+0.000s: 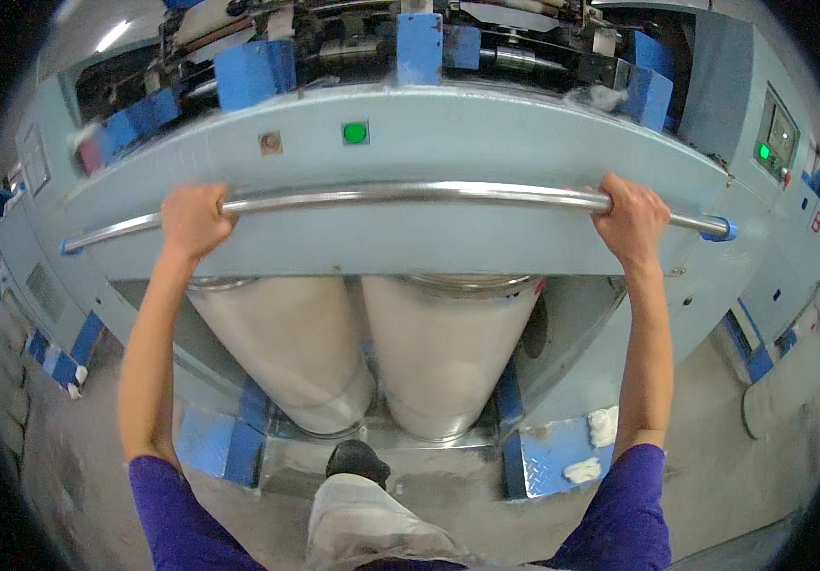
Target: The person walks to a textile machine and threads white yarn through multiple rollers and guides. They pull the yarn through the mechanism, adjust the path, and secure it to ensure proper alignment for operation.
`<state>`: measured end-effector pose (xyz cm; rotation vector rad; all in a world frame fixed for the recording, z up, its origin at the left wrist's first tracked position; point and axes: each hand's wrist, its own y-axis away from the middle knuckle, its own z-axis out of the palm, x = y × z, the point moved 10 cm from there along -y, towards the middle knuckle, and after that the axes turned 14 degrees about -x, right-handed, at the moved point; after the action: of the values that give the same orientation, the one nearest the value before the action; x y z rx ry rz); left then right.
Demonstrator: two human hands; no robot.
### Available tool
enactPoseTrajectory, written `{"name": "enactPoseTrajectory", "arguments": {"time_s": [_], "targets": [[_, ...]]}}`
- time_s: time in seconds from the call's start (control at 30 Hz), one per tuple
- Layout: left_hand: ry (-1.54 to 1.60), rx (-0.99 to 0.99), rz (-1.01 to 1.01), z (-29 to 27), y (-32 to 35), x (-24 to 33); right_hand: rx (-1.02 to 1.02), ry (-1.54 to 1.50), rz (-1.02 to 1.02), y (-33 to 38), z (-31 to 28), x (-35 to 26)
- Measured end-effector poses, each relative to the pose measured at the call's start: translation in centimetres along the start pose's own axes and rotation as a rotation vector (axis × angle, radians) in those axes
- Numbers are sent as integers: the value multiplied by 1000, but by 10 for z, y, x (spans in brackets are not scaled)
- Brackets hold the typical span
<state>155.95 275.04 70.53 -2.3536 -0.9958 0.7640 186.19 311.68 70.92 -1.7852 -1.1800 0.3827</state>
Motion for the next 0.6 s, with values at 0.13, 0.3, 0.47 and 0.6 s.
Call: {"name": "enactPoseTrajectory", "arguments": {"time_s": [0.13,0.3,0.47,0.6], "targets": [[130,-67,92,-3,0,4,-94,-8,-5,-9,2,-5],[276,-214,110,-9,-6,5,-291,-134,40,-16,7,-1],[347,-476,37,20,-5,-2,-522,-214,80,-20,15,2],[267,-627,44,23,-8,0,-791,-345,6,-21,20,3]]}}
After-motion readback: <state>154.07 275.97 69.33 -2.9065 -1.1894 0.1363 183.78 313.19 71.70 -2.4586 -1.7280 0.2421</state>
